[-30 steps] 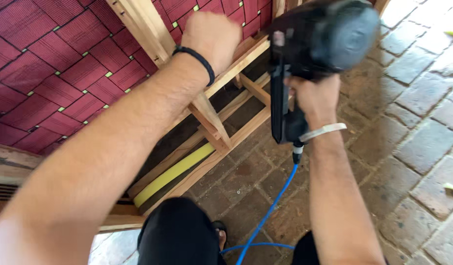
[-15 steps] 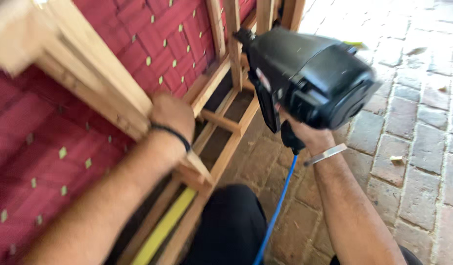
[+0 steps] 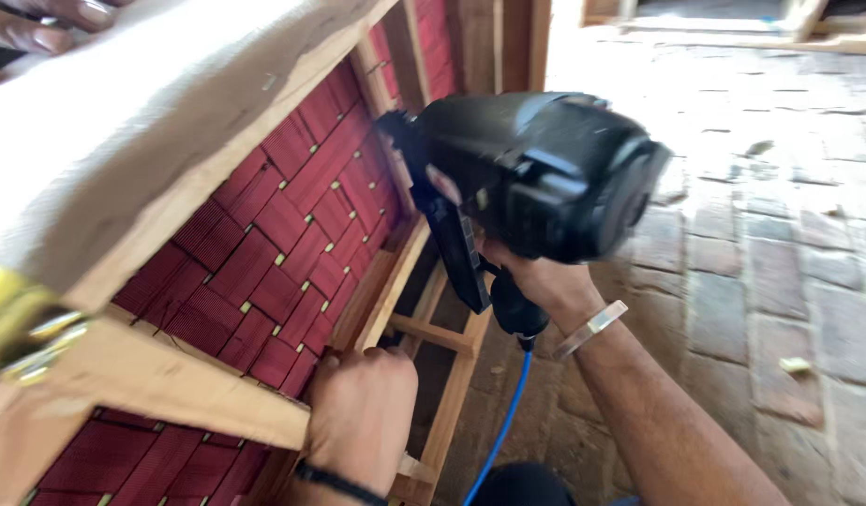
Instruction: The person uses a pneumatic nail gun to attach fabric to the wooden frame of a sofa. They also handle and position large sofa cushions and armrests, working alongside another person in a workshop environment.
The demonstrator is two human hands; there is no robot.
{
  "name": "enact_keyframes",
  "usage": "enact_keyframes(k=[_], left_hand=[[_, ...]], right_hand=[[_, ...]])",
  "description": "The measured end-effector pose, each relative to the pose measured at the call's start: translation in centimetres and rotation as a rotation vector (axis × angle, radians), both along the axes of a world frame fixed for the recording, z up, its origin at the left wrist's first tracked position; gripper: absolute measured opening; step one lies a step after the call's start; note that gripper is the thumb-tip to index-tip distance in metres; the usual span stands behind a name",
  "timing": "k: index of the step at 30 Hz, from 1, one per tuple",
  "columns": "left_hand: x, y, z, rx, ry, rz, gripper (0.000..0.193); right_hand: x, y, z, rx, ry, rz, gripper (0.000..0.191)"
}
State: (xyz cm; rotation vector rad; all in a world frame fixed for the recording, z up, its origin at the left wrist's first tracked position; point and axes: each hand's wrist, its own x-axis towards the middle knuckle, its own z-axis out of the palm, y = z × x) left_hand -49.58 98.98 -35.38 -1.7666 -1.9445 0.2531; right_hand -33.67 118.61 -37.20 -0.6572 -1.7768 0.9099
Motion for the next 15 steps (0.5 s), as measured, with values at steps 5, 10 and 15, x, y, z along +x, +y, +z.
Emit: enact_keyframes(k=[5,10,15], left_hand=[[-0.6,0.6,1.0,0.038,0.087,0.075,0.008],[-1.9,-0.5,0.7,-0.152,0.051,0.197,0.018],[-2.0,-1.0,0.4,0.014,0.247,0.203,0.015]], right_hand=[[-3.3,2.6,-1.0,-0.141,0.293,0.124,0.023],[-6.7,3.7,-4.3,-0.309,0.638,0.372,0.003],[-10.9,4.5,-5.9,-0.369,0.748,0.445,0.010]])
